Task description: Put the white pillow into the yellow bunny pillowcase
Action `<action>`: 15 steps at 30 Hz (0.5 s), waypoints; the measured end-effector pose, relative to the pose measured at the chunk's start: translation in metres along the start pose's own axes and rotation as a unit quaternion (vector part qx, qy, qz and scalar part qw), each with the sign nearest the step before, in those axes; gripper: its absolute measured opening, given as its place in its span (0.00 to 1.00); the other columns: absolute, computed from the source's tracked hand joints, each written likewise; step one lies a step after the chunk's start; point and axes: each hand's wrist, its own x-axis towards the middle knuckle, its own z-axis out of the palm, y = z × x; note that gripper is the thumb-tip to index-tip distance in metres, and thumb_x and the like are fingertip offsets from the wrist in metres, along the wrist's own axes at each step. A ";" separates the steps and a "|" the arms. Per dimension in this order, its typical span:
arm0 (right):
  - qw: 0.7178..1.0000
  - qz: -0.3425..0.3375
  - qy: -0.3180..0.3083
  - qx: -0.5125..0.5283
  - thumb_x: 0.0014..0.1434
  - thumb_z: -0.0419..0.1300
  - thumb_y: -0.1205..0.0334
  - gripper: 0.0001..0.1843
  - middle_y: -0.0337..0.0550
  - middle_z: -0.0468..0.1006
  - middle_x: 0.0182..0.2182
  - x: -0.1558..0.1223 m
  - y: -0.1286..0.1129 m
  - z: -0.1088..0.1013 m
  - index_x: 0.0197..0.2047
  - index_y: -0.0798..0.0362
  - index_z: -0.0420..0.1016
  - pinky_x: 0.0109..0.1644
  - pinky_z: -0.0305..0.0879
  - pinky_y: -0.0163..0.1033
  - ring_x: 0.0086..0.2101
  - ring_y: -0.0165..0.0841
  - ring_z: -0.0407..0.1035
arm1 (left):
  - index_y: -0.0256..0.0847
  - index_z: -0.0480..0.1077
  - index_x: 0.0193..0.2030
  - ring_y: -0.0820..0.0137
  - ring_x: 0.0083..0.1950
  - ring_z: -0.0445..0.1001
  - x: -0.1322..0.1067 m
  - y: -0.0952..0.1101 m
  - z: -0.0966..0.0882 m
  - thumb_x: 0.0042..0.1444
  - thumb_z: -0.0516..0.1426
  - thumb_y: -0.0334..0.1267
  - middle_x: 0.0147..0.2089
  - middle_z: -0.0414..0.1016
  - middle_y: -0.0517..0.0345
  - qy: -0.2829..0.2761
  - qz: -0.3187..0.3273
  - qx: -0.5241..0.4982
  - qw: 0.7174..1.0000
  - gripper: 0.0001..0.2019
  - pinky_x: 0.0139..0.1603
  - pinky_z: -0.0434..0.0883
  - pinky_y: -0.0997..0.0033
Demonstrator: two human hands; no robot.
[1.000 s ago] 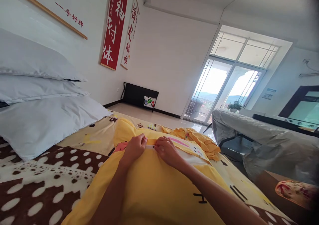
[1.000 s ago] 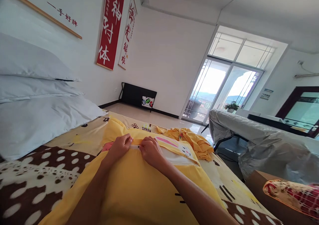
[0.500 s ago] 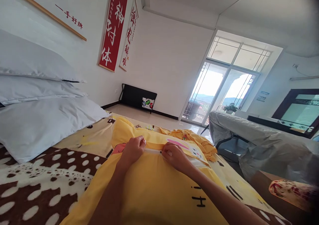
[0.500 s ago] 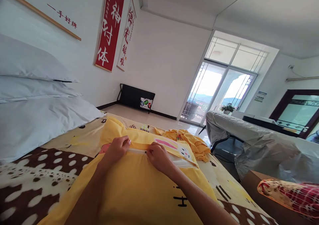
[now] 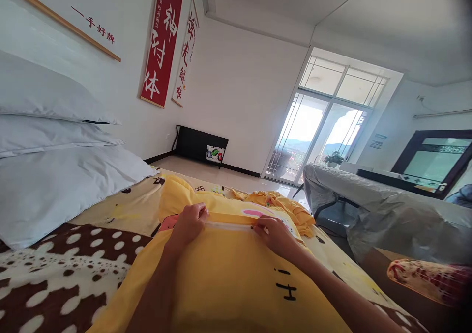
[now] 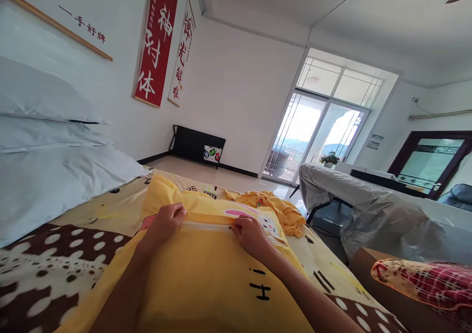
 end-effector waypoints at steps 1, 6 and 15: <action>1.000 0.006 0.000 -0.002 0.56 0.52 0.66 0.11 0.42 0.77 0.30 -0.001 0.001 -0.001 0.25 0.52 0.72 0.35 0.55 0.36 0.31 0.33 0.67 | 0.41 0.53 0.21 0.74 0.25 0.55 0.000 -0.001 0.000 0.57 0.47 0.39 0.20 0.56 0.65 -0.001 -0.001 0.001 1.000 0.14 0.28 0.49 0.70; 1.000 0.029 0.000 -0.002 0.56 0.51 0.65 0.11 0.42 0.78 0.28 -0.005 0.012 -0.001 0.26 0.52 0.72 0.34 0.54 0.36 0.30 0.32 0.66 | 0.41 0.54 0.21 0.74 0.25 0.55 0.002 -0.003 0.002 0.57 0.47 0.39 0.19 0.57 0.65 -0.002 -0.003 0.006 1.000 0.14 0.29 0.50 0.70; 0.999 0.040 0.007 0.009 0.56 0.49 0.59 0.13 0.42 0.75 0.25 -0.006 0.053 0.009 0.23 0.52 0.68 0.33 0.54 0.36 0.29 0.33 0.65 | 0.41 0.55 0.21 0.73 0.25 0.57 0.003 -0.004 0.000 0.57 0.47 0.40 0.20 0.58 0.64 0.007 0.001 0.012 1.000 0.14 0.29 0.51 0.71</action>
